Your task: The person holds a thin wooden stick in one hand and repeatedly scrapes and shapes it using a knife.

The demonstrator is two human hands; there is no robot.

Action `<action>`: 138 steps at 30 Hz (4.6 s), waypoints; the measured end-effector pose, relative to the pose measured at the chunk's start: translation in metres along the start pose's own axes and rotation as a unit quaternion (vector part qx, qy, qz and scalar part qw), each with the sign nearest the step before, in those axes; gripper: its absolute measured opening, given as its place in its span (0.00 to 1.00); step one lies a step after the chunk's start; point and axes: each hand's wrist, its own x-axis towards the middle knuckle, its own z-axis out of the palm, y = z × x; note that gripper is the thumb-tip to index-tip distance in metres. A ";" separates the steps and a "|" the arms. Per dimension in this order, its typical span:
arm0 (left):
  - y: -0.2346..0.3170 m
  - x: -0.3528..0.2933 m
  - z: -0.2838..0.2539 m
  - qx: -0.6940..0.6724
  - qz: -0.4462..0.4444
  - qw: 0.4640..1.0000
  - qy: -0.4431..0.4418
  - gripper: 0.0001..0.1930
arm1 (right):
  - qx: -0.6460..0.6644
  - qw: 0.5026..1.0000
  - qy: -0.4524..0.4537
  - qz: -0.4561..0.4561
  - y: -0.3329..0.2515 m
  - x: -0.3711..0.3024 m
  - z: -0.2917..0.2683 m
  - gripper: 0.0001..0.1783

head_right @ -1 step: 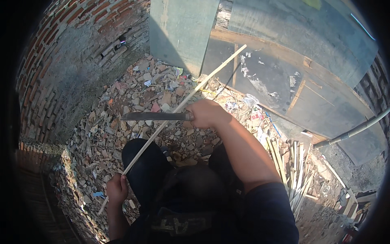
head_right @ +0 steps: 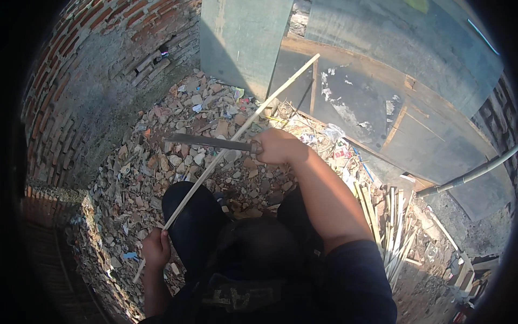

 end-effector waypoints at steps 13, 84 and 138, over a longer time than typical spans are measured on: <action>0.012 0.002 0.003 0.016 0.005 1.000 0.007 0.15 | 0.029 0.998 0.047 0.025 0.030 0.013 0.007 0.19; 0.026 0.026 -0.013 -0.018 -0.006 0.999 -0.042 0.18 | -0.091 0.980 0.169 0.052 0.064 0.019 0.000 0.16; 0.063 0.039 -0.021 -0.139 -0.024 0.985 -0.097 0.23 | -0.064 0.993 0.081 0.064 0.041 0.004 -0.008 0.24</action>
